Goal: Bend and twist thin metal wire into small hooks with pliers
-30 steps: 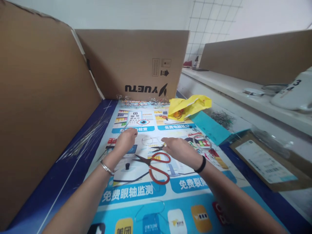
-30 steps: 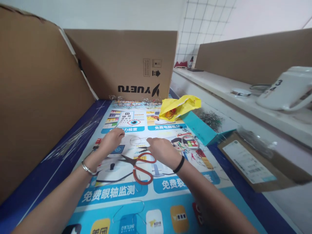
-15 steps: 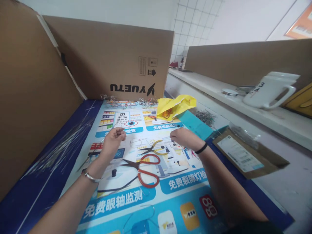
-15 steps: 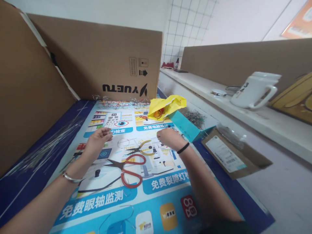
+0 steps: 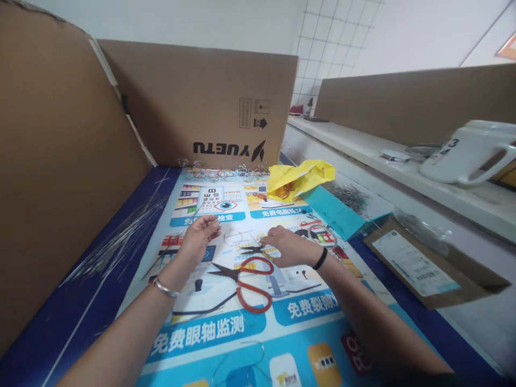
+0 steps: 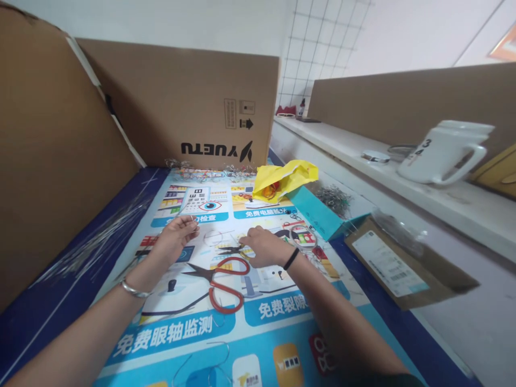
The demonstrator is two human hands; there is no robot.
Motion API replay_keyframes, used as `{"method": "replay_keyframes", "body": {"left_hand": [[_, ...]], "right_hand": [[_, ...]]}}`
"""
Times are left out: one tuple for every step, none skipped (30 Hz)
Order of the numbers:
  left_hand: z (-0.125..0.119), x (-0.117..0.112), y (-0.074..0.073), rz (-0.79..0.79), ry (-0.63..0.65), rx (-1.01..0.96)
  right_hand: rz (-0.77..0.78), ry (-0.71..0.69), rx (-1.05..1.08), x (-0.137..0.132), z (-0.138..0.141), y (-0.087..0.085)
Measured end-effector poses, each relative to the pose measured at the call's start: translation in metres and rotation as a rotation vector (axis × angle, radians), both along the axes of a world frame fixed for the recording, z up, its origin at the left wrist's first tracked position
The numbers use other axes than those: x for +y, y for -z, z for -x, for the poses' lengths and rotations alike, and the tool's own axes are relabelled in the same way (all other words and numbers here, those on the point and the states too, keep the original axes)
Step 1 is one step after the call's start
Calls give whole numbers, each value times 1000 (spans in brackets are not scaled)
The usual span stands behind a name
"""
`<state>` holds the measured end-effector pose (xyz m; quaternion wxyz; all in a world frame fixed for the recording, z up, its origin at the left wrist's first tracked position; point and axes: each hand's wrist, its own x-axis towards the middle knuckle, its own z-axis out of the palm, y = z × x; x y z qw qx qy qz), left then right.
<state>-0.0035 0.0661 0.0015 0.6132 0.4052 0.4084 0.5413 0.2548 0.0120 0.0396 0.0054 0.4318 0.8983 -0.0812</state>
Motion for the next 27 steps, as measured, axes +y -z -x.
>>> {"method": "replay_keyframes", "body": {"left_hand": [[0, 0, 0, 2, 0, 3], [0, -1, -1, 5, 0, 12], [0, -1, -1, 8, -2, 30], [0, -1, -1, 6, -3, 64], [1, 0, -1, -1, -2, 119], [2, 1, -1, -14, -1, 200], [4, 2, -1, -33, -2, 309], [6, 4, 0, -65, -2, 444], [9, 6, 0, -118, -4, 602], [11, 7, 1, -187, -7, 775], [14, 8, 1, -269, -14, 952], [16, 10, 2, -349, -24, 1126], [17, 10, 2, -418, -30, 1294], [18, 11, 3, -465, -32, 1441], [18, 12, 3, -488, -28, 1555], [16, 12, 4, -498, -19, 1635], [15, 13, 5, -506, -6, 1685], [13, 14, 6, -514, 7, 1709], [11, 15, 6, -525, 18, 1716], [10, 16, 7, -536, 21, 1717], [9, 17, 7, -548, 24, 1723], [9, 17, 7, -558, 24, 1730], [9, 17, 7, -568, 24, 1736], [9, 17, 7, -575, 22, 1743], [10, 16, 7, -581, 21, 1748], [11, 15, 6, -585, 23, 1753], [12, 14, 5, -588, 25, 1756]], "right_hand": [[2, 10, -13, -1, 2, -1], [4, 22, -31, -2, 3, -1], [2, 35, -50, -4, 5, -2], [-3, 47, -67, -5, 7, -2], [-12, 55, -80, -7, 8, -3], [-18, 54, -88, -8, 9, -4], [-23, 48, -91, -9, 8, -6], [-27, 42, -92, -10, 8, -9], [-31, 37, -90, -11, 6, -12], [-35, 35, -88, -11, 4, -16], [-37, 34, -84, -12, 2, -21], [-33, 32, -74, -12, -1, -25], [-22, 27, -58, -11, -3, -29], [0, 16, -36, -11, -6, -32], [27, 0, -10, -10, -8, -35], [57, -17, 20, -8, -9, -36], [91, -36, 51, -7, -11, -37], [128, -54, 82, -5, -12, -37], [168, -68, 110, -4, -13, -37], [211, -77, 132, -2, -14, -36], [250, -78, 146, -1, -15, -35], [281, -73, 152, 0, -16, -34], [299, -62, 151, 1, -16, -33], [306, -48, 142, 1, -17, -33], [303, -33, 129, 0, -18, -33], [293, -16, 115, 0, -18, -33], [278, -1, 101, -1, -19, -33]]}}
